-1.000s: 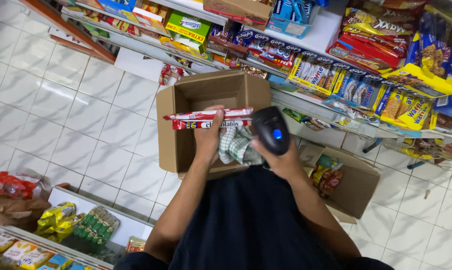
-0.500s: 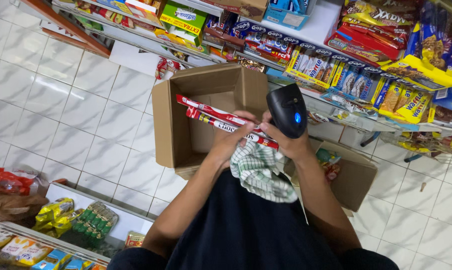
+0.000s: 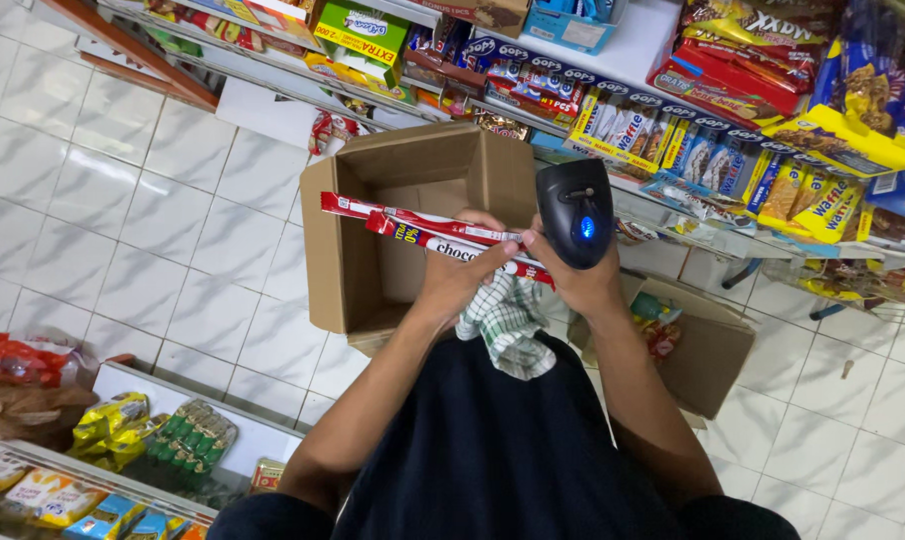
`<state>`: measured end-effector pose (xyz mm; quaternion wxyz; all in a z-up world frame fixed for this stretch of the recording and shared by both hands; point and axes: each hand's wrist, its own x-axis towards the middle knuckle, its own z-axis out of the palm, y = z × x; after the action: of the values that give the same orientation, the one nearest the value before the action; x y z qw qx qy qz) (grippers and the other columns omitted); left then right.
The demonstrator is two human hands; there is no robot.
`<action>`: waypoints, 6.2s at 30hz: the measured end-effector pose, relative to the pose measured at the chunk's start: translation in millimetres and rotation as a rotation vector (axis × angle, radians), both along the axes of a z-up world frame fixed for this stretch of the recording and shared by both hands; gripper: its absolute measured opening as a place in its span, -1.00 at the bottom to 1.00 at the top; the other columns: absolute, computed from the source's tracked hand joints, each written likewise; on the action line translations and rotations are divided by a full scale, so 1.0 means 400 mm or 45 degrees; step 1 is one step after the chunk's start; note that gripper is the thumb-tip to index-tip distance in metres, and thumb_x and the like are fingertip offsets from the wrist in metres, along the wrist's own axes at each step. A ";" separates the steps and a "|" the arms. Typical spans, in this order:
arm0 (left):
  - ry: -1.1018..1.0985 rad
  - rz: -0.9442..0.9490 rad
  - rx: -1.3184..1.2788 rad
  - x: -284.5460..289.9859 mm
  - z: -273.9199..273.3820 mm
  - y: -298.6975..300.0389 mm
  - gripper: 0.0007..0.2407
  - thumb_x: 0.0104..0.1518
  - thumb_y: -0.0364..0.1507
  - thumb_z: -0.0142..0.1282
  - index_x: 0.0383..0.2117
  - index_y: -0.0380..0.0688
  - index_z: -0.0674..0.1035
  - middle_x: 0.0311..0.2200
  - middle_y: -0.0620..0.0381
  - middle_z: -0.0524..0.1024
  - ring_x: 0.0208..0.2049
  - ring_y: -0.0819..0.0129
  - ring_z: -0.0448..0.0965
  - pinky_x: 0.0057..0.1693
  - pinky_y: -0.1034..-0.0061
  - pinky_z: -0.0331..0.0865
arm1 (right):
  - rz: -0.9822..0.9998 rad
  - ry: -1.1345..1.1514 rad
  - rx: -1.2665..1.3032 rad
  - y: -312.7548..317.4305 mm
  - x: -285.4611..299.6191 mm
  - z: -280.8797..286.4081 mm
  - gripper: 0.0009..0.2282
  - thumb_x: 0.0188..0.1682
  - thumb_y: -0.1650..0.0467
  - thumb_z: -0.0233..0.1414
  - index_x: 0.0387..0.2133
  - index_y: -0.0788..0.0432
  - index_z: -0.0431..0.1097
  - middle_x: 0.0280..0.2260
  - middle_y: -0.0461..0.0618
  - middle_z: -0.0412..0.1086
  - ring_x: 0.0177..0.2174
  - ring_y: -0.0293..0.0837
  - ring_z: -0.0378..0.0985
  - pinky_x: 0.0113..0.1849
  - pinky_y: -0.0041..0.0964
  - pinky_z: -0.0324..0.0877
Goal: The person scans snacks using a handheld barcode scanner and places them into a cardboard box.
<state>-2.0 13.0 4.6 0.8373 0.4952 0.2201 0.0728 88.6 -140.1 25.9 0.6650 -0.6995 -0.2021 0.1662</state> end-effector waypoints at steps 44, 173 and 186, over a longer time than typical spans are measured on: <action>-0.352 0.068 -0.019 0.005 -0.068 0.028 -0.77 0.33 -0.51 0.12 -0.04 -0.18 0.30 0.02 -0.22 0.59 -0.02 0.28 0.62 0.13 0.40 0.53 | 0.424 0.263 0.096 -0.045 -0.157 0.082 -0.91 0.04 0.50 0.10 -0.26 0.31 0.39 -0.45 -0.04 0.41 -0.53 -0.26 0.56 -0.47 -0.34 0.54; -0.334 -0.308 -0.365 0.210 0.066 -0.029 -0.72 0.19 -0.66 0.13 -0.01 -0.21 0.41 -0.10 -0.14 0.62 -0.14 0.26 0.66 0.02 0.40 0.57 | -0.522 0.176 0.784 -0.104 -0.017 -0.021 -0.76 0.01 0.69 0.08 -0.13 0.23 0.31 -0.23 0.01 0.37 -0.25 -0.18 0.47 -0.13 -0.23 0.41; -0.348 -0.311 -0.190 0.169 0.051 -0.096 -0.75 0.23 -0.70 0.12 -0.04 -0.23 0.37 -0.11 -0.21 0.62 -0.10 0.25 0.66 0.01 0.45 0.54 | -0.661 0.160 0.731 -0.095 -0.028 -0.037 -0.76 -0.02 0.68 0.10 -0.16 0.23 0.31 -0.21 0.00 0.38 -0.26 -0.18 0.46 -0.17 -0.27 0.43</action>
<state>65.5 -25.3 24.9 0.8964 0.4402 0.0474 0.0208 77.4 -178.2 11.1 0.8647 -0.5012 -0.0155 -0.0284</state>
